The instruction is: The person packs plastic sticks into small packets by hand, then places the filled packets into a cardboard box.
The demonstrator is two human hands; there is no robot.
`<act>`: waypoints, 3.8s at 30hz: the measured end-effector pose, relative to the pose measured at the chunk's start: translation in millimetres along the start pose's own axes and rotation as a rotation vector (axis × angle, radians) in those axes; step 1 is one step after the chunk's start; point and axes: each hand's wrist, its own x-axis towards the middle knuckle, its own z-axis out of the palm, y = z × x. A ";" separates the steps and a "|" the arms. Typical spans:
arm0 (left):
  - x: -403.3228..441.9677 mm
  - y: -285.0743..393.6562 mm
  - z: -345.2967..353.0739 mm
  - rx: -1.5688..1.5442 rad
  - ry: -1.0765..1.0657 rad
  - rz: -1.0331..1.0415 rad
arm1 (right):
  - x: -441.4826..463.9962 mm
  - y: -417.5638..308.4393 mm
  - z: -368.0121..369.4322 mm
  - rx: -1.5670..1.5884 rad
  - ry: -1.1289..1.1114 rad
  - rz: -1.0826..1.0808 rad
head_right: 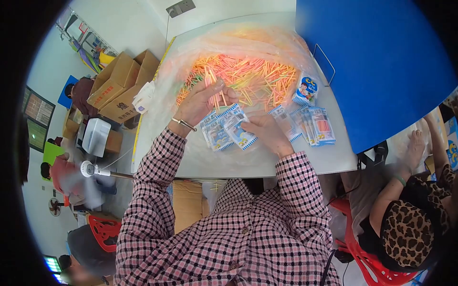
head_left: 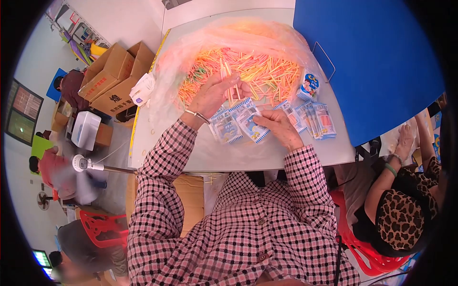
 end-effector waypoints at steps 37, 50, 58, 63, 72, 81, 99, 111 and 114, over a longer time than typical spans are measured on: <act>-20.6 -12.3 30.2 0.257 -0.013 0.105 | -10.1 4.5 -0.3 -0.006 -0.072 0.056; -21.1 -33.4 24.0 0.160 -0.029 0.163 | -9.6 8.8 -1.1 0.005 -0.013 -0.008; -24.7 -22.6 18.0 0.236 0.025 0.260 | -7.2 8.0 3.0 -0.021 0.038 0.004; -22.4 -20.1 9.5 0.128 0.025 0.126 | -3.9 13.5 2.0 -0.053 0.050 -0.023; -22.5 -8.8 18.8 0.395 0.093 0.318 | -4.8 15.9 1.3 -0.081 0.040 -0.059; -21.9 16.5 28.6 0.422 0.195 0.412 | -7.8 17.0 2.6 -0.076 0.078 -0.138; -37.6 -13.7 20.8 1.186 -0.108 0.411 | -5.9 20.4 6.4 0.165 0.036 -0.134; -34.5 -12.8 17.1 0.745 0.045 0.216 | -3.2 23.2 7.7 0.237 0.087 -0.195; -31.9 -13.4 16.4 0.756 0.034 0.283 | -4.1 21.0 13.9 0.217 0.103 -0.240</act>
